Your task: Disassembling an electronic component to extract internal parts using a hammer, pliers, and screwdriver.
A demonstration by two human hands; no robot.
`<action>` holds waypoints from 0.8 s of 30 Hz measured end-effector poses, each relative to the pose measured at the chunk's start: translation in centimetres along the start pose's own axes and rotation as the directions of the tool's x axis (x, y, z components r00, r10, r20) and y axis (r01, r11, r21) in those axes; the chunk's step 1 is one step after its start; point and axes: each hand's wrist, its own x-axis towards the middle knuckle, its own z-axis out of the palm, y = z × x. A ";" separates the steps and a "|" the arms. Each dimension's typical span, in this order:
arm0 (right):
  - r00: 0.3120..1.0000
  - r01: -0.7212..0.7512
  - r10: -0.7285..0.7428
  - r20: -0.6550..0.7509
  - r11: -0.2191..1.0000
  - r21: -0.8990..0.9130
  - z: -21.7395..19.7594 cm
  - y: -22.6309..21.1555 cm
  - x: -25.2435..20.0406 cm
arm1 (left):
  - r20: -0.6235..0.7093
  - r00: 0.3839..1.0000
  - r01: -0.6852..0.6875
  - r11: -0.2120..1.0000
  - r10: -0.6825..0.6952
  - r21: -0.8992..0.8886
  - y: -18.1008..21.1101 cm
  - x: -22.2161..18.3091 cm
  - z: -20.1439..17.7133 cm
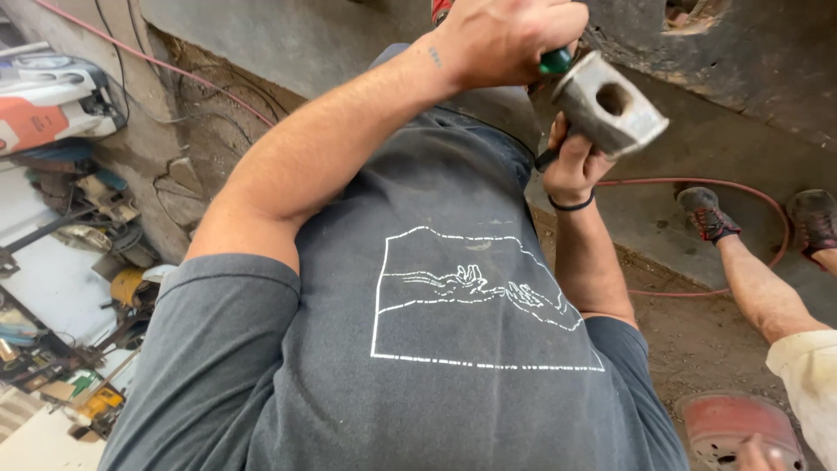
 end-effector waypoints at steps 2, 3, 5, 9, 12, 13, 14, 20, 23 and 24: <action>0.972 -0.137 0.096 0.216 0.973 0.185 -2.5 2.0 -1.4 | -0.012 1.000 0.019 0.996 -0.020 -0.088 0.6 0.2 -0.9; 0.970 -0.144 0.101 0.222 0.972 0.185 -3.3 3.8 -1.5 | -0.009 1.000 0.026 0.996 -0.027 -0.086 0.6 0.1 -0.7; 0.998 -0.042 0.037 0.054 0.995 0.089 -5.0 7.5 -2.2 | 0.001 0.999 0.040 0.997 -0.040 0.066 0.8 -0.2 -0.1; 0.998 0.034 -0.034 0.053 0.999 -0.013 0.1 -0.8 1.0 | 0.072 0.997 -0.033 0.998 0.028 0.062 -0.5 -0.7 0.9; 0.993 -0.004 -0.020 0.119 0.981 0.191 -0.1 -1.4 0.9 | 0.071 0.997 0.017 0.989 -0.006 -0.149 0.2 -1.3 1.0; 0.989 0.075 -0.082 0.123 0.995 0.061 -0.2 -0.4 1.3 | 0.084 0.996 0.026 0.993 -0.016 -0.117 -0.1 -1.2 1.5; 0.981 0.153 -0.142 0.134 0.986 -0.071 -0.2 0.4 1.7 | 0.096 0.995 0.035 0.996 -0.027 -0.084 -0.3 -1.1 2.0; 0.993 0.094 -0.104 0.063 0.986 0.138 0.0 -2.3 2.7 | 0.099 0.995 -0.004 0.993 0.015 -0.117 -0.8 -0.8 2.7; 0.998 -0.007 0.003 0.070 0.998 0.064 0.0 -3.7 3.3 | 0.033 0.999 0.003 0.976 0.004 -0.216 1.2 0.7 -0.6; 0.997 -0.009 0.005 0.071 0.998 0.061 -0.3 -3.5 3.4 | 0.032 1.000 0.006 0.976 0.001 -0.218 1.0 1.0 -0.1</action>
